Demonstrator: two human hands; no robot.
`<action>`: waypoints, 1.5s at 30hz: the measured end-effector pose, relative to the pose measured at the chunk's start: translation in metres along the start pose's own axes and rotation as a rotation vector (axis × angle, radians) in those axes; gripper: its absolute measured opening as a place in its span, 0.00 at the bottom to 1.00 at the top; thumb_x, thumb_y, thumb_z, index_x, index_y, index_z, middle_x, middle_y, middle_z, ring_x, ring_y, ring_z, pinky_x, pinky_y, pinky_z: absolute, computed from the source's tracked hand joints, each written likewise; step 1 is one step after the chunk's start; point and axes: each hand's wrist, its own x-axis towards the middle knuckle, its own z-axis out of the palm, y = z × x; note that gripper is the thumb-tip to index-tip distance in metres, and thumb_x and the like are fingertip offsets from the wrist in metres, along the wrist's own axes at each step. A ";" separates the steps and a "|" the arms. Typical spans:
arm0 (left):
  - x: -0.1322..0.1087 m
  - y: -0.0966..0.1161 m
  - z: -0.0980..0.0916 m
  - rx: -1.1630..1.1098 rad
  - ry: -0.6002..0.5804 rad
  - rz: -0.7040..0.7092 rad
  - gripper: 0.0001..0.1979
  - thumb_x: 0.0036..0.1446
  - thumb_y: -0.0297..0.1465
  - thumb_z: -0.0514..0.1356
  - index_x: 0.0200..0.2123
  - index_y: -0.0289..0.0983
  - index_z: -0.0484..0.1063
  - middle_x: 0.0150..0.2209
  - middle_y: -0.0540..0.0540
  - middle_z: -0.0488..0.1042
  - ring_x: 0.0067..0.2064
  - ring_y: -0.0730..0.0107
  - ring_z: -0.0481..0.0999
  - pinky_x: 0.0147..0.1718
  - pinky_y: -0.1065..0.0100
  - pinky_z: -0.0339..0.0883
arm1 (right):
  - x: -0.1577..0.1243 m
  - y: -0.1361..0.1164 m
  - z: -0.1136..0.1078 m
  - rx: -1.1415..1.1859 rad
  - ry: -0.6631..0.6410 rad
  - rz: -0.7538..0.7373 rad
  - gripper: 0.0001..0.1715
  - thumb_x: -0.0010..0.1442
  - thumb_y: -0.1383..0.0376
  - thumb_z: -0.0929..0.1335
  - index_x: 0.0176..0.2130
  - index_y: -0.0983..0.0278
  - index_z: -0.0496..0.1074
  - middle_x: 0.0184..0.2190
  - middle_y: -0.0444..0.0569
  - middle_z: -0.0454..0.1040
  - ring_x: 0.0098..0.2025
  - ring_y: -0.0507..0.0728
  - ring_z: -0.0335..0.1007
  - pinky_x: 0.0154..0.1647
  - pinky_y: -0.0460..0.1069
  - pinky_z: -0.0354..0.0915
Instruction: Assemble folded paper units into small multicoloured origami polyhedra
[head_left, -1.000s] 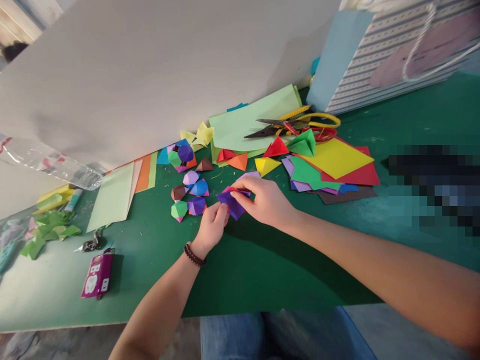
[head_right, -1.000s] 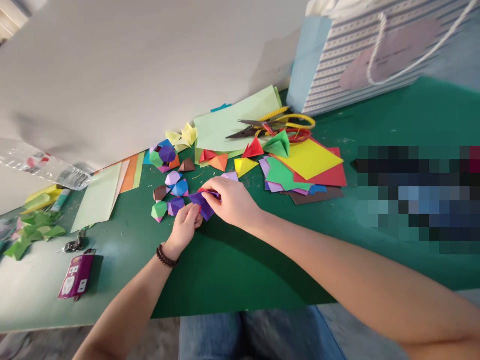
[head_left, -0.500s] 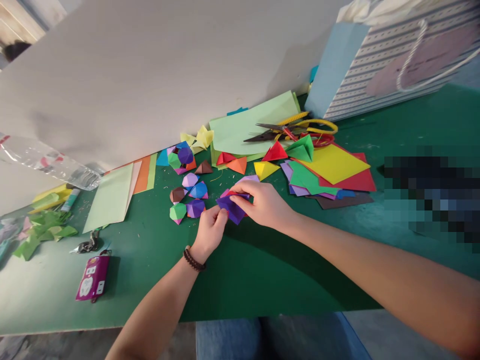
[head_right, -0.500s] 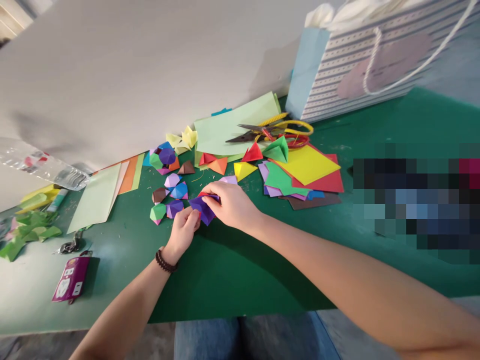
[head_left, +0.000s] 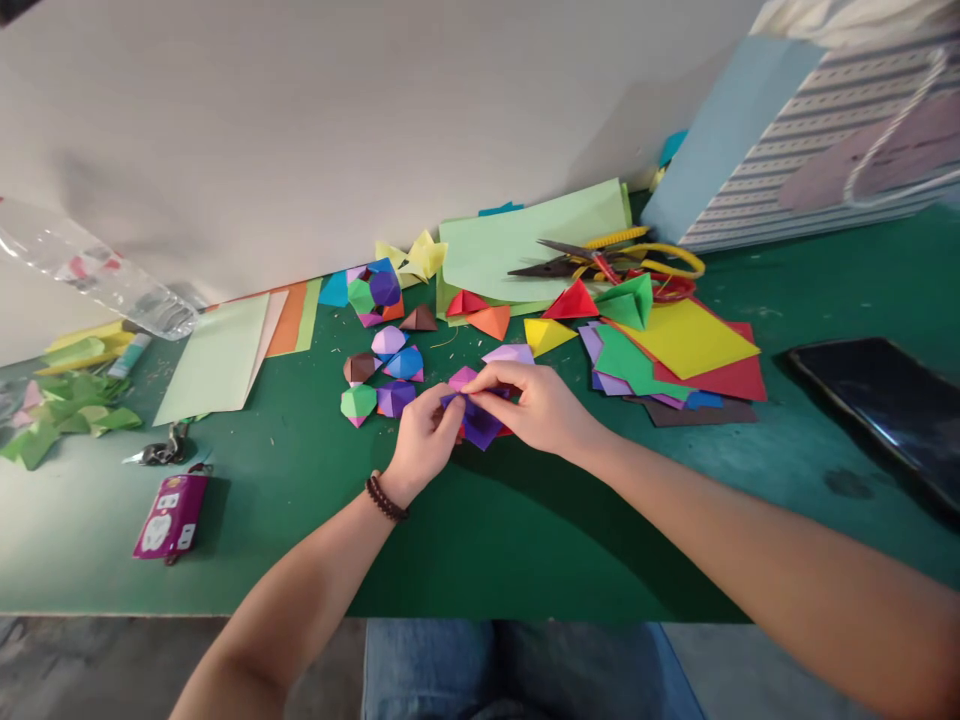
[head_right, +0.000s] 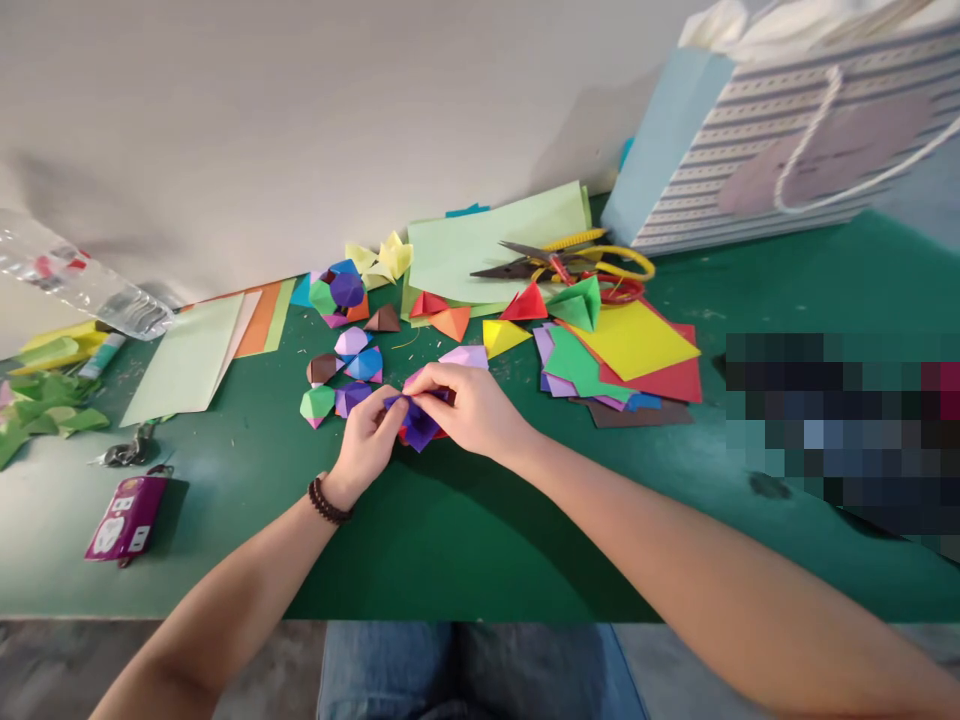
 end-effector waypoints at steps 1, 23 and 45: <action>0.000 0.001 0.001 -0.005 0.004 0.006 0.10 0.60 0.35 0.54 0.29 0.36 0.67 0.23 0.53 0.65 0.23 0.77 0.67 0.21 0.76 0.61 | 0.000 0.000 0.000 -0.005 -0.004 -0.013 0.06 0.58 0.69 0.67 0.32 0.60 0.74 0.31 0.45 0.79 0.33 0.54 0.75 0.34 0.49 0.70; -0.005 0.000 0.005 0.400 -0.077 0.433 0.11 0.62 0.29 0.50 0.31 0.37 0.70 0.29 0.46 0.69 0.31 0.70 0.67 0.32 0.69 0.59 | 0.001 0.000 -0.040 -0.183 -0.394 0.236 0.08 0.56 0.58 0.69 0.32 0.59 0.77 0.27 0.43 0.77 0.26 0.52 0.69 0.25 0.48 0.63; -0.003 0.002 0.006 0.333 -0.014 0.312 0.09 0.62 0.26 0.51 0.32 0.35 0.69 0.30 0.46 0.71 0.32 0.70 0.69 0.32 0.70 0.61 | -0.001 0.003 -0.028 -0.031 -0.331 0.303 0.12 0.60 0.57 0.65 0.31 0.62 0.71 0.25 0.44 0.71 0.27 0.53 0.66 0.26 0.49 0.63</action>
